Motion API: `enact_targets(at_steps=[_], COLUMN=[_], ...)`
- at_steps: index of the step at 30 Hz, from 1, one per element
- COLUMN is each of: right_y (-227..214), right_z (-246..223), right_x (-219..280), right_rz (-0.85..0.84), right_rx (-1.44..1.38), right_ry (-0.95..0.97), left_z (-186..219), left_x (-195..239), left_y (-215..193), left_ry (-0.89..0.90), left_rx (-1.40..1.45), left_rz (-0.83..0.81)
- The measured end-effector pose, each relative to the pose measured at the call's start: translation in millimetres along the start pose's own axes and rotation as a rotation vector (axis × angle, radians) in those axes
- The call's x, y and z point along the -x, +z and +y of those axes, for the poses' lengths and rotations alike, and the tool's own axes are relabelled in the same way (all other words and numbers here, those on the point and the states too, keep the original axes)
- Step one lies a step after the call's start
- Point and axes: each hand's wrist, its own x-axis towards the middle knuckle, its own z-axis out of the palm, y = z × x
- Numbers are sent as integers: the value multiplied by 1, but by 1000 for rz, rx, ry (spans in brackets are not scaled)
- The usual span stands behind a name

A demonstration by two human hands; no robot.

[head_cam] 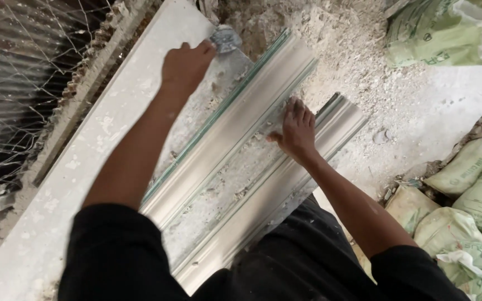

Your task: The person uses a scraper to remove dried residue from the surface of long, white, decorative molding pieces. They work along the length of the pieces, scraping off chunks of material and occasionally wiping the surface with their hand.

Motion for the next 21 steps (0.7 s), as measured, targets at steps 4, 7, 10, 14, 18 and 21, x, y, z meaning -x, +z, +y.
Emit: enact_targets(at_steps=[4, 7, 10, 14, 18, 21], right_y=[1, 6, 12, 9, 6, 6], right_z=[-2, 2, 6, 4, 4, 4], right_x=[-4, -2, -6, -4, -1, -2], right_rz=[-12, -31, 16, -4, 15, 14], right_rx=[18, 20, 50, 67, 47, 57], right_ry=[-8, -6, -42, -25, -5, -17], left_z=[-11, -13, -4, 14, 12, 25], left_x=[9, -3, -18, -16, 14, 41], left_y=[-74, -107, -87, -35, -30, -98], left_ry=[-28, 7, -79, -399, -615, -526], left_rx=[-96, -208, 229, 1117, 1267, 941], left_rz=[-366, -576, -433, -219, -338, -350])
